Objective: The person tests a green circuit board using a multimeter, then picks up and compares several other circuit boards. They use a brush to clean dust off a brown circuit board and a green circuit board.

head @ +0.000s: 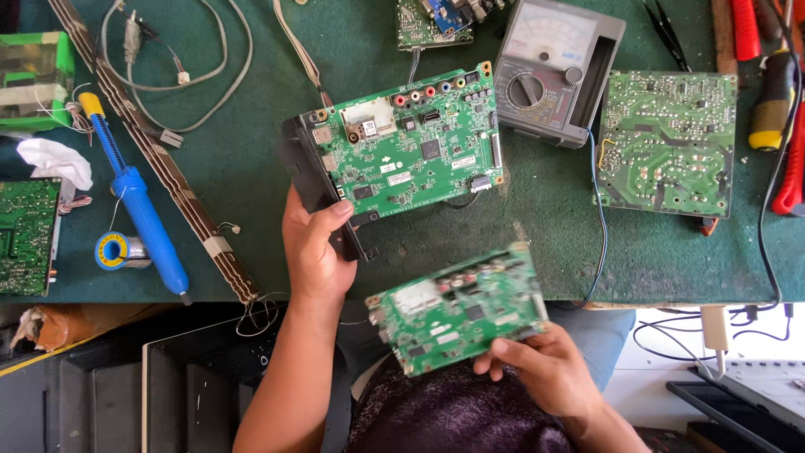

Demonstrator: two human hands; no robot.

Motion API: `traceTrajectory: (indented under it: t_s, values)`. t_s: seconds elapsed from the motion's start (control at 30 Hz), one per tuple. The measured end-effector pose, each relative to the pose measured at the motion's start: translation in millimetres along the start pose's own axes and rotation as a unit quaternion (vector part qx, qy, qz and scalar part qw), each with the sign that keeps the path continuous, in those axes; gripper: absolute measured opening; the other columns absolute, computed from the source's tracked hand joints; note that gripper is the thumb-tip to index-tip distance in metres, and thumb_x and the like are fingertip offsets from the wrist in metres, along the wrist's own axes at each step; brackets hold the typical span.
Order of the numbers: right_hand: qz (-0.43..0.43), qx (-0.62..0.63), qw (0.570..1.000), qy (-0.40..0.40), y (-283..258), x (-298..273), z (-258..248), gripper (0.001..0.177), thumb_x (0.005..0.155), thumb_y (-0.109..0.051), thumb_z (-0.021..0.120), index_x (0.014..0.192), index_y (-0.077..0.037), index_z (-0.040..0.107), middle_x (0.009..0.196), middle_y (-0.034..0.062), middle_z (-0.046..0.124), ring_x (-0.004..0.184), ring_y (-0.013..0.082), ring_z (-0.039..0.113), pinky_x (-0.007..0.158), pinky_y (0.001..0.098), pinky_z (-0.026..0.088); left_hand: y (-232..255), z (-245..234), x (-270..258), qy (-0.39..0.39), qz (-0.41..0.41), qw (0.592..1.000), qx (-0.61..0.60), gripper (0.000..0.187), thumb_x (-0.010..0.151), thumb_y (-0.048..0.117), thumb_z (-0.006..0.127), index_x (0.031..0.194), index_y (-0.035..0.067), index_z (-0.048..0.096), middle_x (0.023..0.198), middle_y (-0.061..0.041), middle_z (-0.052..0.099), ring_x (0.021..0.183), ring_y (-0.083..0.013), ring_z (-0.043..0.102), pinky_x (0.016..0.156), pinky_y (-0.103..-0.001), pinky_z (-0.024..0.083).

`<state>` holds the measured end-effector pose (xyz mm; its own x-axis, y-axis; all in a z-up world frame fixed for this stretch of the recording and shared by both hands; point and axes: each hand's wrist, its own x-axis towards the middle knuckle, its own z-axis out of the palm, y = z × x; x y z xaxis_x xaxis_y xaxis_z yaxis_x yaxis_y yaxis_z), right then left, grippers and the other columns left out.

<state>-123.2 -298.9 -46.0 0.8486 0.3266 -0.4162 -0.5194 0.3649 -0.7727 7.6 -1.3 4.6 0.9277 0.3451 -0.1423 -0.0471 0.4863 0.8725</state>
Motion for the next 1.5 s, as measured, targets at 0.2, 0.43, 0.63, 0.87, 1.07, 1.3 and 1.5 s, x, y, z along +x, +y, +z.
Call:
traceTrajectory:
  t_s: [0.2,0.43,0.63,0.87,1.07,1.3,1.5]
  values:
    - [0.01,-0.003,0.999,0.039,-11.6,9.7,-0.7,0.034,0.097,-0.013,0.071,0.076,0.013,0.077,0.072,0.03,0.08,0.06,0.0326,0.071,0.054,0.0378,0.055,0.4,-0.3,1.6,-0.013,0.001,1.0,0.023,0.078,0.083,0.018,0.073,0.158,0.01,0.052,0.128,-0.006,0.065,0.11,-0.0329,0.065,0.081,-0.046,0.047]
    - [0.013,0.018,0.999,0.032,-9.1,17.4,8.8,0.03,0.099,-0.013,0.07,0.077,0.006,0.074,0.069,0.0268,0.078,0.057,0.0287,0.069,0.05,0.034,0.052,-1.7,-1.7,-0.2,0.014,-0.001,0.999,0.04,0.068,0.077,0.016,0.074,0.144,0.007,0.063,0.098,0.0,0.061,0.078,-0.0188,0.057,0.062,-0.033,0.046]
    - [0.023,0.005,0.999,0.039,-13.6,18.9,12.3,0.037,0.099,-0.015,0.071,0.07,0.008,0.075,0.067,0.0267,0.079,0.052,0.027,0.066,0.049,0.0326,0.051,1.0,3.9,-0.9,0.024,-0.007,0.999,0.027,0.064,0.075,0.014,0.073,0.138,0.006,0.066,0.098,0.0,0.062,0.081,-0.0199,0.058,0.066,-0.034,0.047]
    - [0.016,0.021,0.999,0.032,-14.1,19.3,13.2,0.031,0.099,-0.014,0.071,0.074,0.005,0.073,0.067,0.0256,0.077,0.055,0.0268,0.067,0.049,0.0329,0.05,0.8,6.5,-0.1,0.007,0.004,1.0,0.005,0.06,0.074,0.012,0.072,0.134,0.003,0.067,0.102,-0.003,0.066,0.089,-0.0203,0.062,0.075,-0.032,0.05]
    - [0.028,0.006,0.999,0.044,-15.2,19.3,12.9,0.036,0.099,-0.014,0.071,0.07,0.008,0.075,0.066,0.0269,0.078,0.053,0.027,0.065,0.049,0.0335,0.049,0.0,4.3,-0.2,0.02,-0.008,1.0,0.01,0.065,0.075,0.012,0.072,0.139,0.004,0.066,0.102,-0.003,0.067,0.086,-0.0213,0.062,0.068,-0.035,0.051]
    - [0.027,0.016,0.998,0.047,-10.9,19.1,10.5,0.033,0.098,-0.014,0.072,0.072,0.005,0.073,0.067,0.0267,0.078,0.053,0.0265,0.065,0.05,0.0329,0.049,-5.2,-2.1,1.6,0.007,-0.001,1.0,-0.005,0.055,0.075,0.01,0.072,0.129,0.004,0.066,0.101,-0.004,0.068,0.087,-0.0204,0.062,0.077,-0.034,0.05]
    - [0.022,-0.012,0.998,0.051,-17.3,19.4,13.9,0.041,0.098,-0.016,0.071,0.067,0.009,0.076,0.065,0.0265,0.078,0.052,0.027,0.064,0.05,0.0342,0.048,-9.7,-9.1,3.5,0.014,-0.005,0.999,0.035,0.062,0.077,0.014,0.073,0.138,0.006,0.065,0.095,0.001,0.058,0.081,-0.0192,0.053,0.072,-0.035,0.042]
